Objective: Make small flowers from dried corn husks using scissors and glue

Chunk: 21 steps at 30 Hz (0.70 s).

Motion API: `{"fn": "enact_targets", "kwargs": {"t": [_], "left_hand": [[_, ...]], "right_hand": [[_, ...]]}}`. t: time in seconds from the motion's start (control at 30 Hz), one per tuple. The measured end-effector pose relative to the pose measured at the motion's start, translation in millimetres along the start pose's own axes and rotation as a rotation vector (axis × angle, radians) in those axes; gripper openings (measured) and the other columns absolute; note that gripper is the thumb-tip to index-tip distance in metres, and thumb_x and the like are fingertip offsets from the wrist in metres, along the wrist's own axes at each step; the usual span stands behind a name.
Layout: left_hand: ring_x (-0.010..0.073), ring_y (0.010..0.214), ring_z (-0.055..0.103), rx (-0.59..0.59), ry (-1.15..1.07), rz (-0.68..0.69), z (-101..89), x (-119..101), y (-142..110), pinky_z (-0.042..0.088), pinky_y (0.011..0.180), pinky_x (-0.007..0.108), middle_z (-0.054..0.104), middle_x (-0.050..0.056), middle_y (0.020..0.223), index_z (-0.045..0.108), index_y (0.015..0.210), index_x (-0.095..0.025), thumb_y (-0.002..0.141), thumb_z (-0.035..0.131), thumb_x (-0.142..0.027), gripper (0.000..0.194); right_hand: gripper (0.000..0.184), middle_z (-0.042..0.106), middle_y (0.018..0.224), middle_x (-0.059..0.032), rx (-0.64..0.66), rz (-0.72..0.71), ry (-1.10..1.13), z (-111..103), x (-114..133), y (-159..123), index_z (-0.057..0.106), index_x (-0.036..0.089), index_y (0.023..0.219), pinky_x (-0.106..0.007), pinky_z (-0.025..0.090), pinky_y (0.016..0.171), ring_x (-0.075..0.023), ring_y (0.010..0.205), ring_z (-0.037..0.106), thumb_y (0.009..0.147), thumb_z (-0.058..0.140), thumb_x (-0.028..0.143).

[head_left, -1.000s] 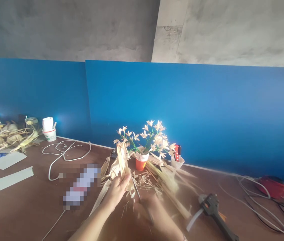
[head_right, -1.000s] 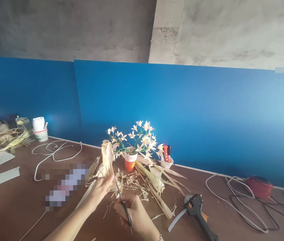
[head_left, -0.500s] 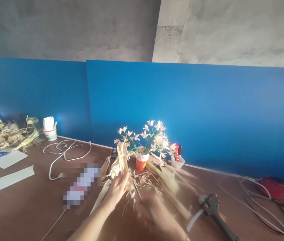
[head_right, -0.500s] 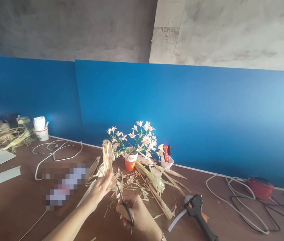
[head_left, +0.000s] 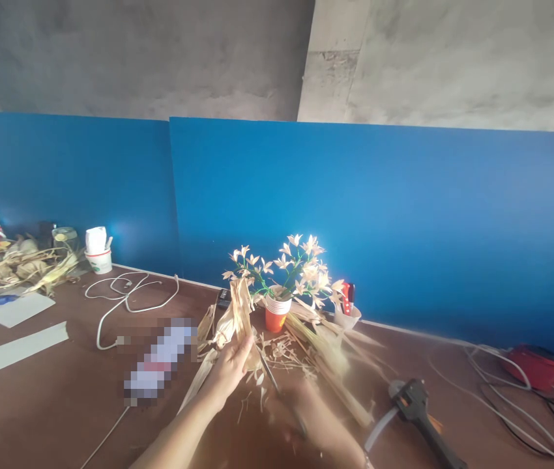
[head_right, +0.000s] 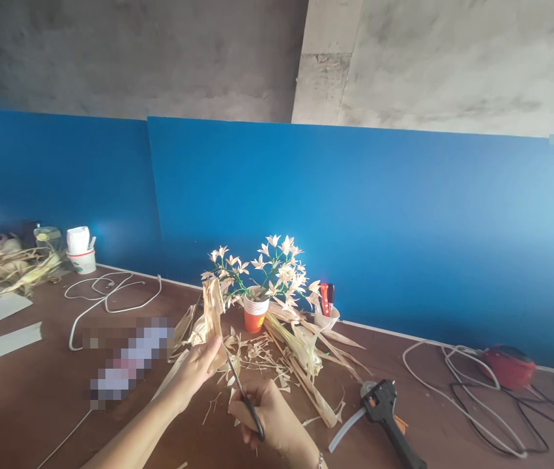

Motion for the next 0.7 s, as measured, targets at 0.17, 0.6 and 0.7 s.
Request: {"fn": "enact_targets", "kwargs": {"t": [0.17,0.6,0.7], "left_hand": [[0.0095,0.044,0.03,-0.042,0.057,0.023,-1.0,-3.2,0.0,0.028,0.045,0.023,0.024,-0.008,0.048,0.028,0.055,-0.024,0.084,0.04,-0.064,0.051],[0.0106,0.041,0.032,0.093,0.162,0.073,4.0,-12.0,-4.5,0.032,0.047,0.024,0.027,-0.006,0.043,0.028,0.047,-0.024,0.086,0.033,-0.062,0.055],[0.0107,0.043,0.034,0.095,0.172,0.1,2.4,-9.9,-3.1,0.033,0.049,0.024,0.029,-0.006,0.044,0.031,0.048,-0.023,0.086,0.034,-0.063,0.055]], "right_hand": [[0.015,0.048,0.042,0.0052,0.018,0.038,0.03,1.7,-8.4,3.4,0.052,0.017,0.059,-0.017,0.032,0.036,-0.0081,0.037,0.046,0.074,0.052,0.018],[0.017,0.048,0.046,0.0052,-0.034,0.052,0.107,10.6,-10.6,3.8,0.053,0.017,0.066,-0.017,0.031,0.037,-0.007,0.039,0.042,0.076,0.055,0.03],[0.019,0.048,0.048,0.0047,-0.022,0.024,0.102,8.7,-7.2,3.0,0.051,0.017,0.063,-0.017,0.031,0.038,-0.0068,0.041,0.043,0.077,0.054,0.029]]}}
Point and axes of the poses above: each hand's wrist, its own y-axis towards the middle knuckle, its own z-axis out of the palm, x = y × z, the point moved 3 cm from there along y, towards the middle knuckle
